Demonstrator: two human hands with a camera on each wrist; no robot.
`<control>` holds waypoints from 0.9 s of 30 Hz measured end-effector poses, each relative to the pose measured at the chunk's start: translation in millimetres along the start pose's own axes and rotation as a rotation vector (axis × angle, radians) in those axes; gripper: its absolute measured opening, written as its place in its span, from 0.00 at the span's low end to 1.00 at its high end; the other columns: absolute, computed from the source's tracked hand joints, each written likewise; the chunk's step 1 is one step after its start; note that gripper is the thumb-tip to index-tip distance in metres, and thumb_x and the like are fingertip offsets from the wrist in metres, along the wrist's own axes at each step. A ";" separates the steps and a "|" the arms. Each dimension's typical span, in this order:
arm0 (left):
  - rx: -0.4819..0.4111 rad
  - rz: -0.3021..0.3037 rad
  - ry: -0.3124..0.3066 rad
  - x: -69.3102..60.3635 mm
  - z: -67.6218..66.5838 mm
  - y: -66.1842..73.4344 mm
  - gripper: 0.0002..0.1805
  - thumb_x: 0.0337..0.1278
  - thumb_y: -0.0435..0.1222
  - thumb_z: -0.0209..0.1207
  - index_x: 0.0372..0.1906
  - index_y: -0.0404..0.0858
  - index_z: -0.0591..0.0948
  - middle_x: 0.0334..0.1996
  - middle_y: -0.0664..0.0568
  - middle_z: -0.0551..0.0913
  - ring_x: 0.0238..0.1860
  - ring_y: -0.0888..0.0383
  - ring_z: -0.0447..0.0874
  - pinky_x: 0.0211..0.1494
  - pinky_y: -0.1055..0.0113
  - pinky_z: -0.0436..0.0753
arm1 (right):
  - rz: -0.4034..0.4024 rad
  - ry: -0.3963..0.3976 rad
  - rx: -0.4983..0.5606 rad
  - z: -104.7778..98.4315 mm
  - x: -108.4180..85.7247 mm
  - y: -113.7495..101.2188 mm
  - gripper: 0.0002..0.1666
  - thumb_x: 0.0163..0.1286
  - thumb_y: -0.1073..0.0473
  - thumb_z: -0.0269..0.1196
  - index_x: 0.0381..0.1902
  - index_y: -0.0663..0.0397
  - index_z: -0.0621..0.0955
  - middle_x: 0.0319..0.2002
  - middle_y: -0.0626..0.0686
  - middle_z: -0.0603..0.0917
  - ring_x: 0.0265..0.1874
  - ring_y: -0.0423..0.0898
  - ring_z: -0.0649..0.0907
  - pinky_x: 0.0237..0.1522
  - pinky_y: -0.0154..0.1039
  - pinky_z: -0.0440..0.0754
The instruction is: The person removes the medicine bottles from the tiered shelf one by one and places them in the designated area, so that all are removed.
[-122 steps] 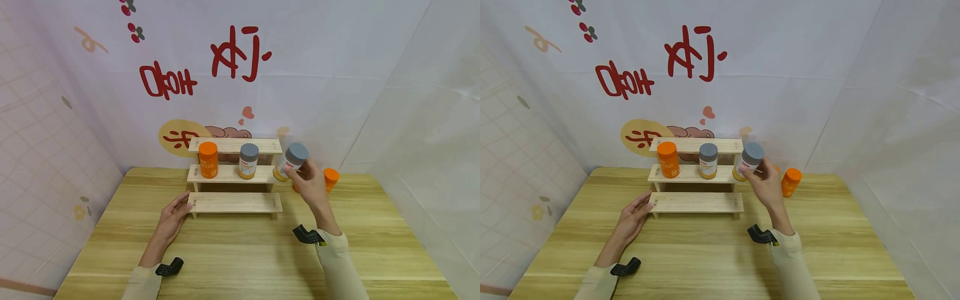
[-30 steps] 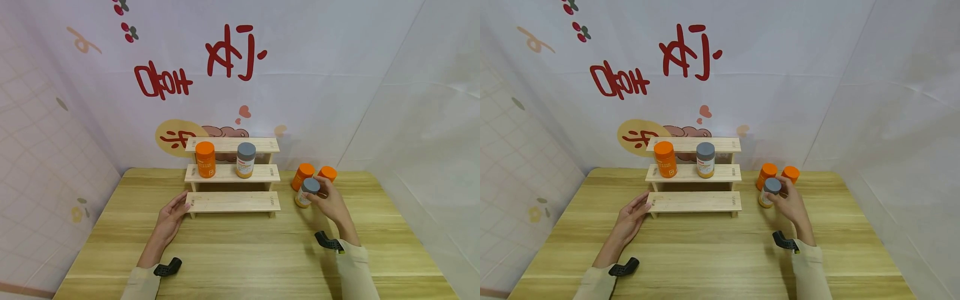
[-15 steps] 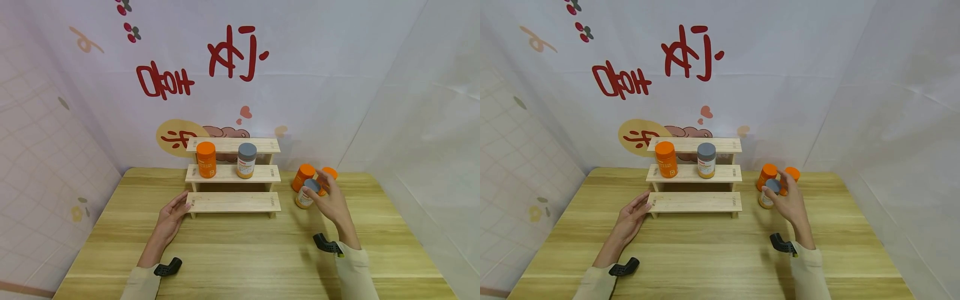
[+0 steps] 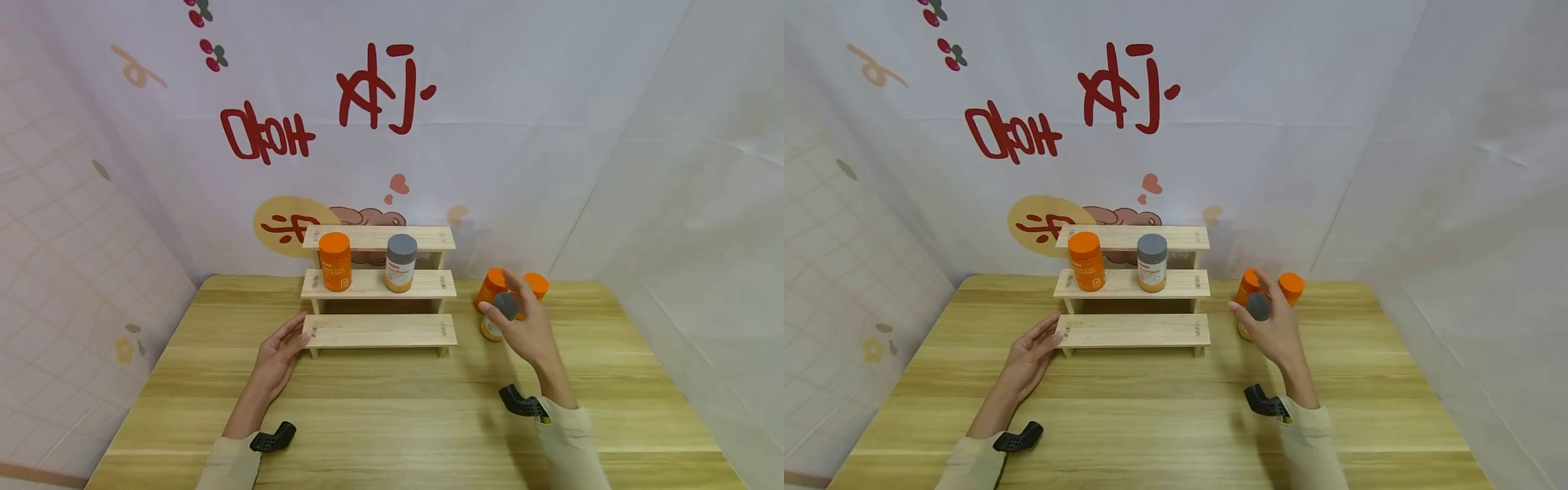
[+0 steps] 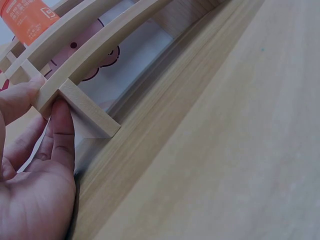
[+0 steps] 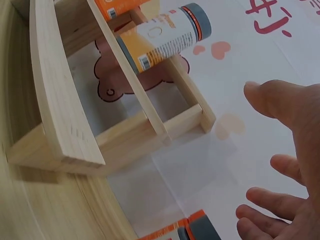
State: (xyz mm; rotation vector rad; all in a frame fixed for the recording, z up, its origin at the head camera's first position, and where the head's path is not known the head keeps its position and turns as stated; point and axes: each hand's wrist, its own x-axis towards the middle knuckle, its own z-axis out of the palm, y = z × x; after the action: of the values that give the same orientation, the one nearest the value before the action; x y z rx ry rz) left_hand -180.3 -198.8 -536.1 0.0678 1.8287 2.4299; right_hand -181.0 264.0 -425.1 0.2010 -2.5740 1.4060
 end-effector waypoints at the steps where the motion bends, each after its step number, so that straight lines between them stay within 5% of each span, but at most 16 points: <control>1: 0.005 -0.004 0.000 0.1 -0.2 -0.2 0.36 0.73 0.30 0.59 0.80 0.32 0.58 0.65 0.53 0.68 0.64 0.69 0.73 0.64 0.80 0.78 | -0.005 -0.004 0.008 1.4 -0.1 -0.5 0.48 0.70 0.47 0.69 0.81 0.45 0.60 0.79 0.60 0.61 0.76 0.67 0.63 0.76 0.66 0.63; 13: 0.000 -0.017 0.007 -0.8 0.2 0.3 0.36 0.73 0.30 0.58 0.80 0.32 0.58 0.64 0.53 0.68 0.63 0.69 0.73 0.63 0.80 0.78 | -0.062 -0.065 0.106 23.8 6.5 -12.8 0.47 0.71 0.53 0.69 0.81 0.36 0.58 0.79 0.55 0.63 0.77 0.61 0.65 0.76 0.67 0.64; 27: -0.008 -0.019 -0.002 -1.1 -0.1 0.1 0.38 0.73 0.30 0.59 0.80 0.32 0.57 0.64 0.54 0.68 0.64 0.70 0.73 0.63 0.80 0.78 | -0.101 -0.125 0.150 46.3 24.4 -35.0 0.49 0.71 0.53 0.70 0.81 0.37 0.57 0.79 0.54 0.63 0.76 0.61 0.67 0.77 0.60 0.66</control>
State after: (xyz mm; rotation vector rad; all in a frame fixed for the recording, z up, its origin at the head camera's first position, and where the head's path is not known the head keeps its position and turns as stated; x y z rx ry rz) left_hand -179.3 -199.0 -536.0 0.0512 1.8102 2.4235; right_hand -202.3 205.6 -415.1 0.4488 -2.5151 1.5958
